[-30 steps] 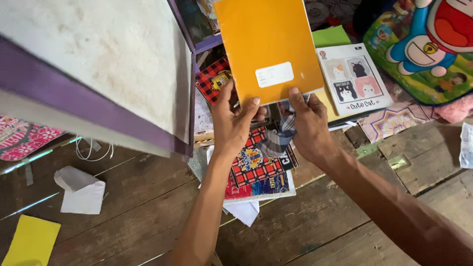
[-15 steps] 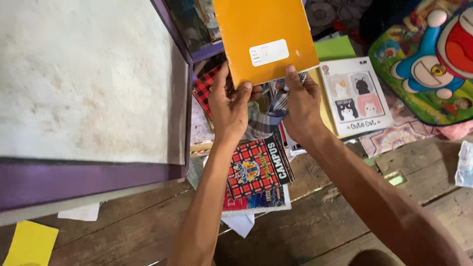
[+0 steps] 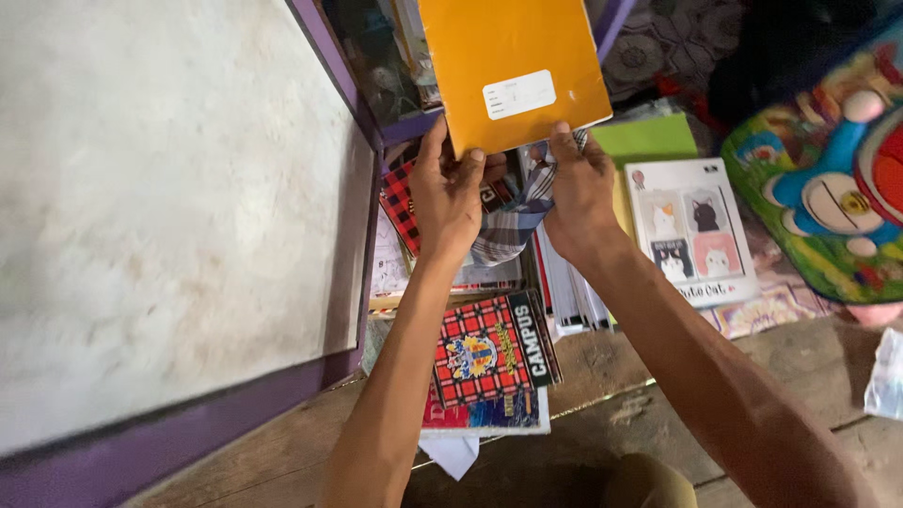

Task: The person wipes the surfaces of several sheets of paper and notebooks with a cloth. They handle each item one at a time, wiping both sides, then place them into a nearby purple shelf.

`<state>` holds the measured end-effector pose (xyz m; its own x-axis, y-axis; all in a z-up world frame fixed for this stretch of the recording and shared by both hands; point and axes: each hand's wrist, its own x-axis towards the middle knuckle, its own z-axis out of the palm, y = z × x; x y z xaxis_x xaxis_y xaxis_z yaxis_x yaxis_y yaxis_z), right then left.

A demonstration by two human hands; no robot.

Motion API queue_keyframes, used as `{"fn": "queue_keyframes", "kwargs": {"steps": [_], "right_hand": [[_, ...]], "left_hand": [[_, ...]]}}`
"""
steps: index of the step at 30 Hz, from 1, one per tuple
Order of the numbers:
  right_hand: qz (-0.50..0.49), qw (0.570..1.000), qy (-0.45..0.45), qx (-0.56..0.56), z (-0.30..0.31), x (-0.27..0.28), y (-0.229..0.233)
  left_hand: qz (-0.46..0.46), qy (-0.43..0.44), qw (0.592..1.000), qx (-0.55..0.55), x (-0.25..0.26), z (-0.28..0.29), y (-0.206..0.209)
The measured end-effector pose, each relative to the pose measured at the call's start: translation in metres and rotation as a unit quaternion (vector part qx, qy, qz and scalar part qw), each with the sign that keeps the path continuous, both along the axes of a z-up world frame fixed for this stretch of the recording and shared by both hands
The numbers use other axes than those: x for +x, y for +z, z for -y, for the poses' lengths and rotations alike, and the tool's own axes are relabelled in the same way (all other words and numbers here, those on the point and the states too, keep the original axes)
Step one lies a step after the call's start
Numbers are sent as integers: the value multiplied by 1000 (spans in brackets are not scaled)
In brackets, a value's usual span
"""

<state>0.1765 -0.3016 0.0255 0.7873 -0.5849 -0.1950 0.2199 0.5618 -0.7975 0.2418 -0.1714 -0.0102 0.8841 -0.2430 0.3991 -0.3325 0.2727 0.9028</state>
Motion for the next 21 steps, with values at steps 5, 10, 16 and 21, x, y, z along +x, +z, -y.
{"fn": "queue_keyframes", "kwargs": {"steps": [5,10,16,21], "right_hand": [[-6,1000,8,-29,21,40,-15],[-58,998,14,-30,41,80,-24],[15,1000,-3,-20,61,129,-46],[-6,998,-20,-53,71,156,-59]], "left_hand": [[-70,-27,996,-42,41,24,-19],[-71,-27,993,-90,80,46,-27],[59,44,997,6,117,58,-41],[57,132,985,91,141,68,-47]]}}
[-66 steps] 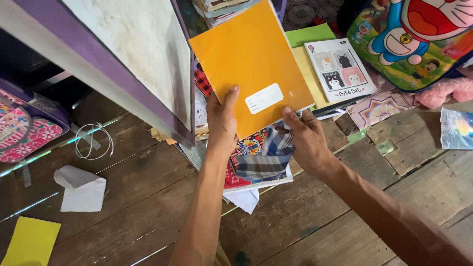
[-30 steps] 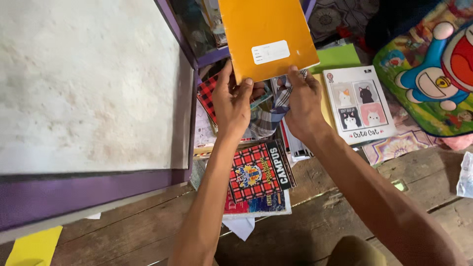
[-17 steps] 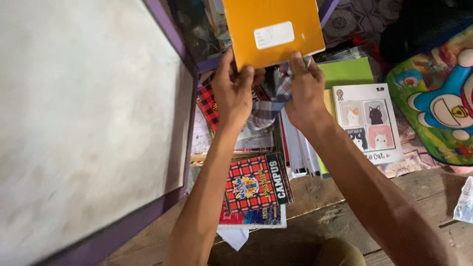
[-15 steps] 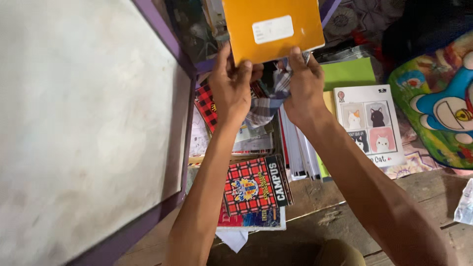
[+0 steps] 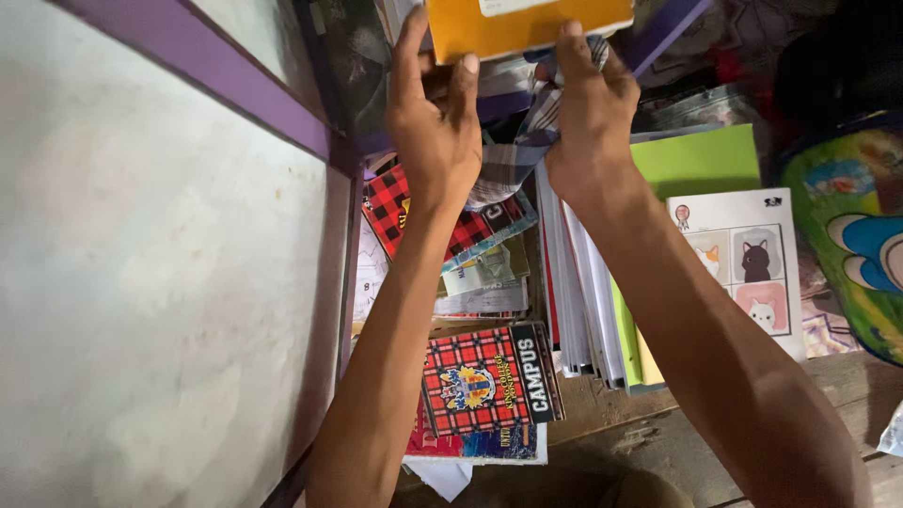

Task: The person wipes the surfaces of several sheets of paper and notebooks with a cloth. They handle each item one at a time, wiping both sides, then place them into a nearby purple shelf.

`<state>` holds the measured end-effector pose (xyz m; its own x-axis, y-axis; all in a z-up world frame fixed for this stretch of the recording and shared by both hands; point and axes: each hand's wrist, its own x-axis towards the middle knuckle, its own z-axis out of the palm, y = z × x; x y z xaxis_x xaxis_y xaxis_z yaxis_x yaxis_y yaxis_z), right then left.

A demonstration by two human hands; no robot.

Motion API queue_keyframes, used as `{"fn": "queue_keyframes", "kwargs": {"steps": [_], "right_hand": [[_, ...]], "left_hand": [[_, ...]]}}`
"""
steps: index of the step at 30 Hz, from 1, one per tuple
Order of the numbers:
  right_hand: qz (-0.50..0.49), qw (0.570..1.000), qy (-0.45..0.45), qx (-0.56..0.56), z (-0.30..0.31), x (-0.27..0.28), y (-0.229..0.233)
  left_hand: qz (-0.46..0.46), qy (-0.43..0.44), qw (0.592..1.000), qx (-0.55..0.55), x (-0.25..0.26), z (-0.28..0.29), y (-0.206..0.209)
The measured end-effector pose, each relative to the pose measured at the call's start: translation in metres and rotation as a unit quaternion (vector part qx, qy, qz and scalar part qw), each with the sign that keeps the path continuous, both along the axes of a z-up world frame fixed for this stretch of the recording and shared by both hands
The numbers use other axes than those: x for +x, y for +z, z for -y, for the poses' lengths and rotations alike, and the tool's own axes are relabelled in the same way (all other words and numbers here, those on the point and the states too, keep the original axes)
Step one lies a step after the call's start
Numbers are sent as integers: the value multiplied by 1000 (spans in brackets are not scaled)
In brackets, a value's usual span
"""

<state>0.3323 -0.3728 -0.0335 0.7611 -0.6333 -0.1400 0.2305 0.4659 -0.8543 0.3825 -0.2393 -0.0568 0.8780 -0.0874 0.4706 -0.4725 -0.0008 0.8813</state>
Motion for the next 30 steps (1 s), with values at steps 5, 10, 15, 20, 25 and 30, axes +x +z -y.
{"fn": "queue_keyframes", "kwargs": {"steps": [5,10,15,20,25,30], "right_hand": [[-114,990,-15,-84,9,17,0],[-111,988,6,-108,14,20,3],[-29,996,9,-81,9,10,0],[-2,993,14,-117,3,-22,-2],[5,986,2,-169,-15,-69,4],[72,977,6,-199,-35,-127,11]], "left_hand": [[18,44,998,46,15,6,3],[7,95,990,104,19,11,12],[34,64,995,64,9,4,17],[5,36,998,47,-24,-13,9],[-25,23,997,76,-75,-38,0],[21,19,995,96,-137,-74,-5]]}}
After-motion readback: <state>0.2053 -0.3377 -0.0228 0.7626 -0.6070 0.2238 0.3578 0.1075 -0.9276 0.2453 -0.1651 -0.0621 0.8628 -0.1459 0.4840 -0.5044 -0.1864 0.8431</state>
